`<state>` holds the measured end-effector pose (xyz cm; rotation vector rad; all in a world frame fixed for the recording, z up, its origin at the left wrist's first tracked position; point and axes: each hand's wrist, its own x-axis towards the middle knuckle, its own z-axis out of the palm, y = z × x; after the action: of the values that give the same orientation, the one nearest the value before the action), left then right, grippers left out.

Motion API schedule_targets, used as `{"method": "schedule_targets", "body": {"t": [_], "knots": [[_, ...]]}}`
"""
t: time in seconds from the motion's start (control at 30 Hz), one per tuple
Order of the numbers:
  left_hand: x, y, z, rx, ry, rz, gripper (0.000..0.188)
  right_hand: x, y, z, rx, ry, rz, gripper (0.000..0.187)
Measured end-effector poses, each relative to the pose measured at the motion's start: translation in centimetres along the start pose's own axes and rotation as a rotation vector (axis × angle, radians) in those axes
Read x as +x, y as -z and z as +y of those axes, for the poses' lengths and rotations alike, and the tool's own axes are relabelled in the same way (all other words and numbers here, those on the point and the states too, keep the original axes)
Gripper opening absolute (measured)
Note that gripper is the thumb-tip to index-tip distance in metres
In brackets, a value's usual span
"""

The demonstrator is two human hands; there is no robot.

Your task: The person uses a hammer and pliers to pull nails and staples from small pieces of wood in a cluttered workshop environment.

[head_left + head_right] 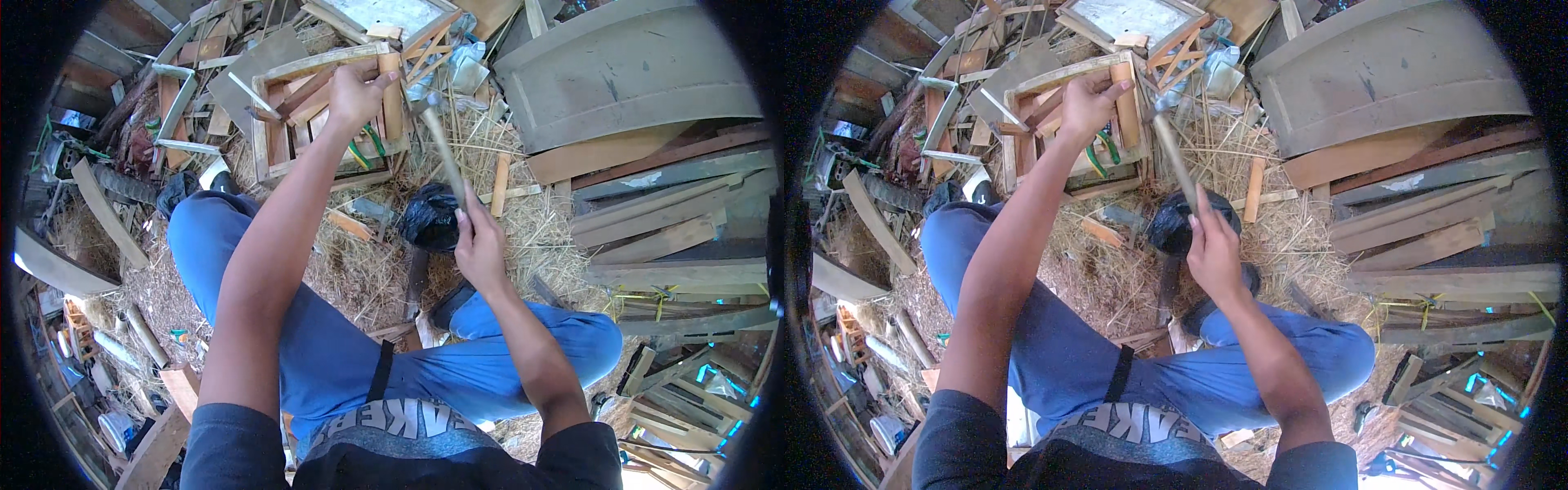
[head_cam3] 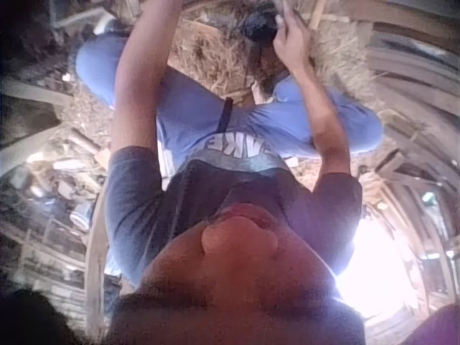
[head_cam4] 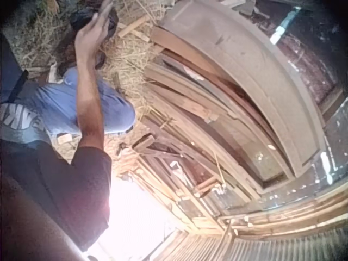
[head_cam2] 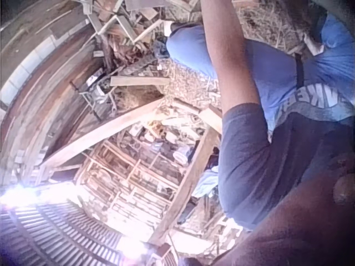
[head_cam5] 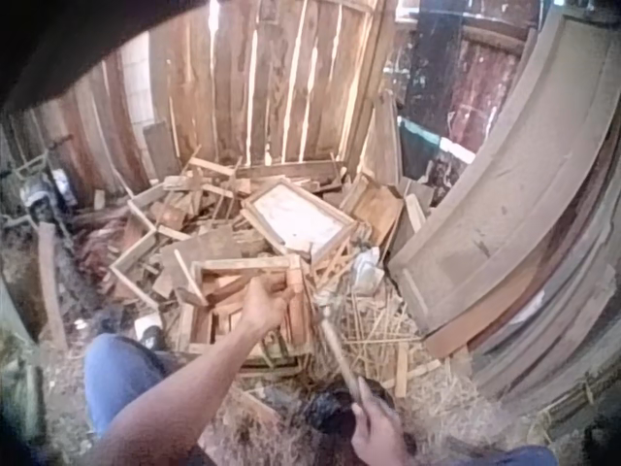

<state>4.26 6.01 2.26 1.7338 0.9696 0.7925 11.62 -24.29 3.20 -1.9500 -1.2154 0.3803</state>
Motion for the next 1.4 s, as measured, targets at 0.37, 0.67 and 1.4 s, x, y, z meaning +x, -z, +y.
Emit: {"method": "schedule_targets", "body": {"t": [0.37,0.67,1.4], "knots": [[-0.3,0.2,0.5,-0.012,0.000,-0.007,0.028,0.5,0.1,0.6,0.084,-0.126,-0.044,0.048],[-1.0,1.0,-0.6,-0.377,0.122,0.084,0.032,1.1,0.0,1.8,0.221,-0.420,-0.110,0.047],[-4.6,12.6,4.6,-0.576,0.007,0.258,0.032,11.1,-5.8,-2.1,0.193,-0.147,-0.032,0.033]]}}
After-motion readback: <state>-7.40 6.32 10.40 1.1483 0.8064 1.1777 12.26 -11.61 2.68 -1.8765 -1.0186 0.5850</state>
